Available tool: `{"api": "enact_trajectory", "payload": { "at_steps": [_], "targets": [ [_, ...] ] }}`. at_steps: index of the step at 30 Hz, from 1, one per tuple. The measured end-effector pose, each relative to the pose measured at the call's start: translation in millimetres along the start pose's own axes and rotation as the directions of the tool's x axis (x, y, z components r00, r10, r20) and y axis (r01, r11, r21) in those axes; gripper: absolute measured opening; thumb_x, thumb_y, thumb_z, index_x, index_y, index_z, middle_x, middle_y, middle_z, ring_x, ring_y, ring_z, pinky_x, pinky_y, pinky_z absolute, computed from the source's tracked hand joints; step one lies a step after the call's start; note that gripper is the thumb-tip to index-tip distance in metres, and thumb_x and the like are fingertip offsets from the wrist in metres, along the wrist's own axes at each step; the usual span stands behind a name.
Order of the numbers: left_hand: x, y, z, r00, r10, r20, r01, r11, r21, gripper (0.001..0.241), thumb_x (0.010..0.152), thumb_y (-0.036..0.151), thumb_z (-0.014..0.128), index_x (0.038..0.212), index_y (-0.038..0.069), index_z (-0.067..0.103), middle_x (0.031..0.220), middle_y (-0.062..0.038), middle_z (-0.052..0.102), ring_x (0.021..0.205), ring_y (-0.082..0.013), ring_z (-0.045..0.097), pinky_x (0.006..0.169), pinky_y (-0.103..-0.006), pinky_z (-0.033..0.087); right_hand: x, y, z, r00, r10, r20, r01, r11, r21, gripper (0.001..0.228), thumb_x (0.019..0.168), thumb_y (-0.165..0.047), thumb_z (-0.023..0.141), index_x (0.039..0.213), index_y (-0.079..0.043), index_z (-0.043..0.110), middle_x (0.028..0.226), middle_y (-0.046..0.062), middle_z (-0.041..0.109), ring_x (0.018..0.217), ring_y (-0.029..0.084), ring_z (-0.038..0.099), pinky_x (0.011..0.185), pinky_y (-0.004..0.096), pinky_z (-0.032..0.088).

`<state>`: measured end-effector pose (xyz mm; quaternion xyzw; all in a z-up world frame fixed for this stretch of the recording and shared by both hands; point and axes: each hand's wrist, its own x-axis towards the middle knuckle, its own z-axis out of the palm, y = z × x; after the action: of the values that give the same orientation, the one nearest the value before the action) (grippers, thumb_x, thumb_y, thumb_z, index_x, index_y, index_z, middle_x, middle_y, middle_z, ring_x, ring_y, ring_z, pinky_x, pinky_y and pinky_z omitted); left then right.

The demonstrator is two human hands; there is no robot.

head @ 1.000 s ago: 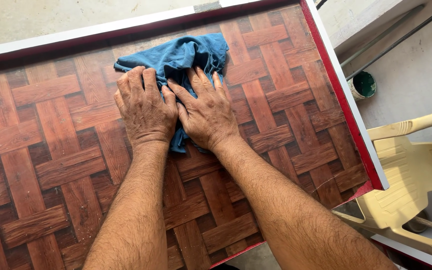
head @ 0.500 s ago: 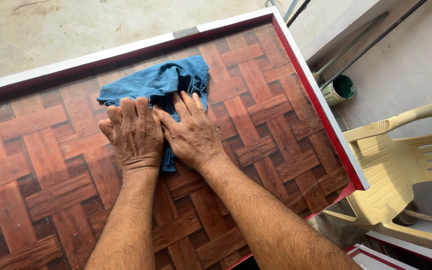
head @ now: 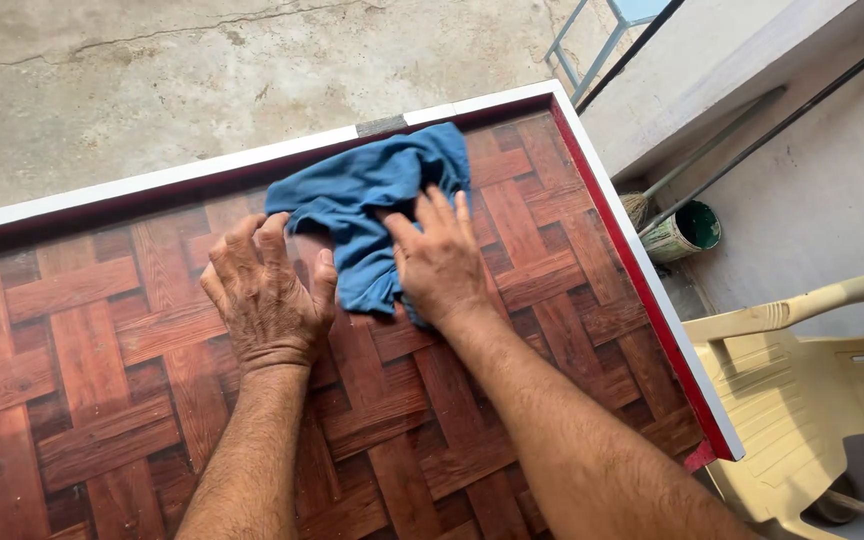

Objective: Cleaning a countertop by peeling off a laminate sheet and wiping the surface with a cloth.

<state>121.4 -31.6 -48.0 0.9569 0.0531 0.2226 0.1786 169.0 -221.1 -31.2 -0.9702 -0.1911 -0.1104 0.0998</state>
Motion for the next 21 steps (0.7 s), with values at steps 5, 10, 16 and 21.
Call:
{"api": "enact_trajectory", "payload": {
  "at_steps": [5,10,16,21],
  "targets": [
    [18.3,18.7,17.3,0.994,0.074,0.086,-0.073,0.997,-0.021,0.054,0.096,0.044,0.058,0.140,0.015,0.051,0.136,-0.010,0.050,0.133,-0.0272,0.044,0.112,-0.0507,0.034,26.3,70.1,-10.2,0.969,0.221,-0.107,-0.225,0.974,-0.031,0.047,0.100,-0.021,0.060,0.143,-0.007,0.052,0.139,0.020,0.057,0.138,0.040,0.045,0.120,0.059,0.029],
    [25.1,25.8,32.9,0.987,0.005,0.161,0.008,0.997,-0.078,0.050,0.101,0.043,0.053,0.142,0.015,0.050,0.131,-0.009,0.052,0.130,-0.0260,0.046,0.113,-0.0506,0.034,45.0,44.8,-2.2,0.894,0.441,-0.080,-0.444,0.896,-0.018,0.060,0.099,-0.032,0.056,0.151,-0.004,0.044,0.144,0.024,0.049,0.138,0.040,0.041,0.120,0.057,0.026],
    [31.0,22.9,25.6,0.984,-0.175,0.042,0.180,0.953,-0.245,0.052,0.106,0.046,0.046,0.147,0.014,0.048,0.140,-0.011,0.051,0.132,-0.0304,0.047,0.111,-0.0508,0.036,36.5,-21.7,22.3,0.957,-0.291,-0.007,0.289,0.946,0.150,0.049,0.109,-0.031,0.048,0.154,-0.012,0.052,0.166,0.017,0.040,0.152,0.036,0.038,0.126,0.056,0.026],
    [29.4,23.2,30.4,0.994,-0.086,0.073,0.089,0.995,-0.036,0.055,0.107,0.051,0.048,0.148,0.015,0.048,0.142,-0.013,0.047,0.133,-0.0298,0.043,0.109,-0.0533,0.034,45.6,19.1,-2.0,0.980,-0.191,0.050,0.182,0.973,0.143,0.041,0.103,-0.033,0.053,0.139,-0.016,0.064,0.150,0.016,0.051,0.140,0.038,0.045,0.121,0.055,0.031]
  ]
}}
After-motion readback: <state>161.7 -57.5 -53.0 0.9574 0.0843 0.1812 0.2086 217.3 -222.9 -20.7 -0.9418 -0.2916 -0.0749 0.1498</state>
